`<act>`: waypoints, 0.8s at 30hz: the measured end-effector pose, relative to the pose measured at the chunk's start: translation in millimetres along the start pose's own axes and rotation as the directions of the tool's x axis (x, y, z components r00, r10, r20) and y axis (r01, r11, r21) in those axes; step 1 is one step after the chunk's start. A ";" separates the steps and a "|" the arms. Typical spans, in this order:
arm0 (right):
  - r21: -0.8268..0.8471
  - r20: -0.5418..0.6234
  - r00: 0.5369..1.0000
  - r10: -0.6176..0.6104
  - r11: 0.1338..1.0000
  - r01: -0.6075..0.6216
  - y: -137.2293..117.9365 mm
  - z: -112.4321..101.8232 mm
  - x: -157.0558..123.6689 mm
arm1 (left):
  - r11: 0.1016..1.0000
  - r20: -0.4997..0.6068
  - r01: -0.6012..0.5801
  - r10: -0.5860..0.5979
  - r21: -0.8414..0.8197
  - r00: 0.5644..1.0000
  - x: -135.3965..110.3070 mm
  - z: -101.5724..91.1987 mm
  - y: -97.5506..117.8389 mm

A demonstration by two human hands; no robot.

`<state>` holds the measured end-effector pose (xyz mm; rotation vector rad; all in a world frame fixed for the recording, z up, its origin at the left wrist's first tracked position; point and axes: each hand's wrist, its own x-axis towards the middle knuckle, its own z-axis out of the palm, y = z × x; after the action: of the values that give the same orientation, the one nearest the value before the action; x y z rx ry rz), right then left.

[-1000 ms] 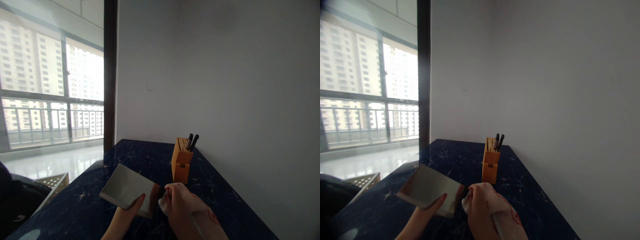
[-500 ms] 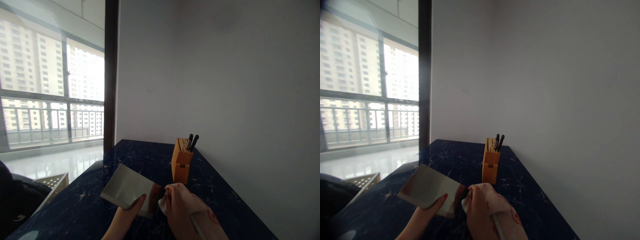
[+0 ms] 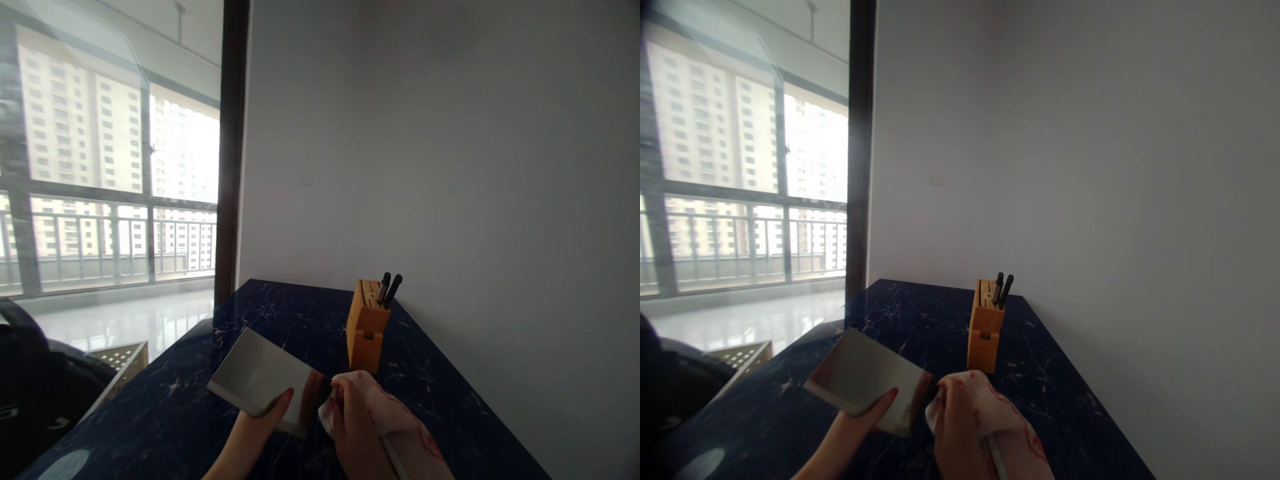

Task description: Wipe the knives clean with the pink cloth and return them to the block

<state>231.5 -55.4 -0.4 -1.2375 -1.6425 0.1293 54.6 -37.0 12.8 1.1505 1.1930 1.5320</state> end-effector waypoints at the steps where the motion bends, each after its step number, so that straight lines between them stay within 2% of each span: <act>1: 0.009 -0.016 1.000 0.005 1.000 -0.005 0.3 1.9 -0.4 | 1.000 -0.007 0.014 -0.014 -0.026 1.000 0.1 0.3 -1.1; 6: 0.045 -0.049 0.997 0.052 0.998 -0.050 0.1 7.9 1.8 | 0.955 0.049 0.205 -0.199 -0.215 0.979 2.9 2.7 -10.4; 8: 0.063 -0.045 0.998 0.052 0.997 -0.050 -1.5 8.3 3.7 | 0.936 0.061 0.244 -0.236 -0.254 0.970 3.9 3.0 -12.2; 15: 0.060 0.025 0.999 0.026 0.998 -0.027 -7.7 9.8 4.7 | 0.917 0.188 0.276 -0.229 -0.287 0.955 3.4 -3.8 -3.4; 22: 0.067 -0.019 0.998 0.061 0.996 -0.060 -3.0 16.1 2.7 | 0.921 0.174 0.269 -0.226 -0.282 0.958 4.4 -2.9 -3.2; 24: 0.068 -0.027 0.997 0.078 0.995 -0.076 -2.5 16.5 2.8 | 0.922 0.142 0.265 -0.233 -0.283 0.962 4.5 -0.6 -4.6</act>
<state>217.6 -46.9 -4.7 -1.2461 -1.5528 0.2113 53.5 -32.0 8.9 0.8322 0.9555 1.3821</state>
